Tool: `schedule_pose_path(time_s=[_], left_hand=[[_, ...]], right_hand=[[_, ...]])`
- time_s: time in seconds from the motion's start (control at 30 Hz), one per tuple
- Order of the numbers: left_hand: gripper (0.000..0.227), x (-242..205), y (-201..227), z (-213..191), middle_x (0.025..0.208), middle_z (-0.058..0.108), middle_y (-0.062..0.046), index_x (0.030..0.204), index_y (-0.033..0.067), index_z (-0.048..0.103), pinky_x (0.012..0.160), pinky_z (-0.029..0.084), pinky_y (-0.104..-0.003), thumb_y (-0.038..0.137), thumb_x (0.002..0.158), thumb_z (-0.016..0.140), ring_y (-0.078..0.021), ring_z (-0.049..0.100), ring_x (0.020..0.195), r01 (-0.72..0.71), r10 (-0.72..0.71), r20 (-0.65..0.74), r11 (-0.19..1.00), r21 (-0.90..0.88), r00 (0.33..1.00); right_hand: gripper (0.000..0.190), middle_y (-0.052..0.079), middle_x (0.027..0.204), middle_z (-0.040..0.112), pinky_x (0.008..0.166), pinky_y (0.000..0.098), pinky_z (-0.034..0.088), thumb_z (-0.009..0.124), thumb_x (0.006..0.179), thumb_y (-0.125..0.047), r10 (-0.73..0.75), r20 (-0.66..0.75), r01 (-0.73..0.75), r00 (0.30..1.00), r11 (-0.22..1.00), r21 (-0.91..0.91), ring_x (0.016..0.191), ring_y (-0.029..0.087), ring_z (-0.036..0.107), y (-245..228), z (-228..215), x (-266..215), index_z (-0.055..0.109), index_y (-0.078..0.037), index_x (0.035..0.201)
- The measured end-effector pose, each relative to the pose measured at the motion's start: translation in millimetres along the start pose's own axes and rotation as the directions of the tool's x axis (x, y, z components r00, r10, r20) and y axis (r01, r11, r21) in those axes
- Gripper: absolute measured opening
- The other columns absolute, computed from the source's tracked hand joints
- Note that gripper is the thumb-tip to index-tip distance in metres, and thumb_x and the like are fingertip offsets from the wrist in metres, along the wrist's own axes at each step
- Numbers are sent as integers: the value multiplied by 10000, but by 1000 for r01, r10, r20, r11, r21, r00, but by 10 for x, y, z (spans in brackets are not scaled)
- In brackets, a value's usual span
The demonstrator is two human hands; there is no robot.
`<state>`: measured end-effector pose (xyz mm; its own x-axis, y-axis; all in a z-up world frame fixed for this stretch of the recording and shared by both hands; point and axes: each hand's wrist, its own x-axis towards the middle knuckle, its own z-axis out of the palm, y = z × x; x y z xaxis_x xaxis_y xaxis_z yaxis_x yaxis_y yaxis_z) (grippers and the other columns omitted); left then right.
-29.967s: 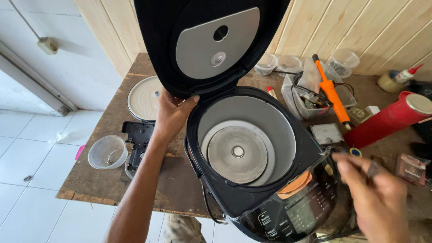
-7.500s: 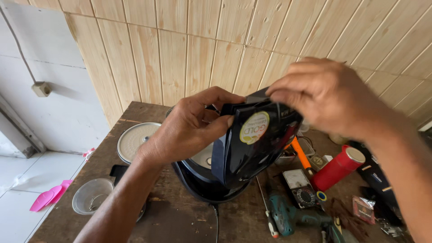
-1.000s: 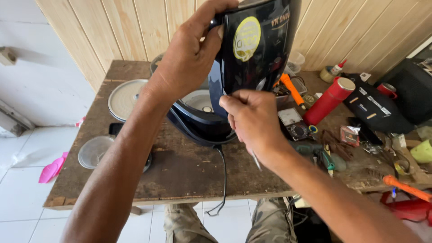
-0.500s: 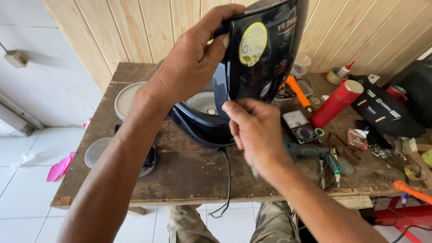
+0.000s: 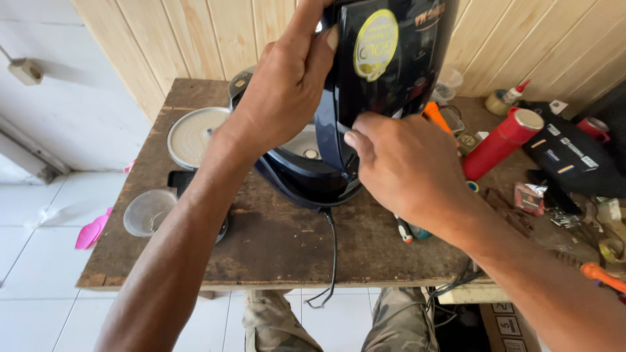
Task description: The person disassembles a rice cooker by removing the inner lid and using a screwdriver to pry open the outer casing. They then reassemble the unit, securing the casing and lid back into place.
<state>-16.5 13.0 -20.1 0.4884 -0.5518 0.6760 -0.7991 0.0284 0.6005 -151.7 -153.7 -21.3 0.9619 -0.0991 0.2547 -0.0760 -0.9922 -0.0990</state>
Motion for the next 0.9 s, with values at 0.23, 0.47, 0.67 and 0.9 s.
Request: schedule_pose_path(time_s=[0.23, 0.47, 0.67, 0.9], left_hand=[[241, 66, -166, 80, 841, 450, -22, 1521, 173, 433, 723, 366, -420, 198, 1281, 440, -162, 289, 794, -29, 33, -121, 999, 34, 992], [183, 63, -110, 65, 777, 344, 45, 1392, 145, 548, 625, 319, -369, 174, 1240, 451, -94, 288, 723, -33, 26, -146, 998, -48, 989], [147, 96, -78, 34, 755, 331, 41, 1318, 180, 533, 619, 359, -371, 211, 1215, 433, -133, 274, 703, 44, -48, -125, 998, -36, 991], [184, 78, -167, 7, 756, 311, 42, 1384, 169, 547, 607, 338, -361, 183, 1227, 450, -118, 266, 691, 1, -8, -127, 998, -57, 992]], right_hand=[[162, 164, 745, 770, 600, 600, 613, 609, 1021, -184, -139, 109, 171, 984, 904, -393, 739, 451, 798, -285, -246, 160, 743, -127, 951], [410, 225, 714, 637, 668, 588, 337, 693, 1049, -194, 20, -60, -6, 998, 973, 230, 693, 496, 519, -42, 298, 219, 530, -54, 701], [327, 28, 549, 473, 508, 339, 309, 695, 1097, -253, 461, 101, -318, 882, 424, 848, 541, 131, 416, -412, 512, 79, 778, -41, 862], [266, 4, 562, 354, 370, 278, 95, 679, 1141, -182, 430, 221, -278, 876, 75, 958, 450, 90, 231, -308, 473, 67, 727, 0, 952]])
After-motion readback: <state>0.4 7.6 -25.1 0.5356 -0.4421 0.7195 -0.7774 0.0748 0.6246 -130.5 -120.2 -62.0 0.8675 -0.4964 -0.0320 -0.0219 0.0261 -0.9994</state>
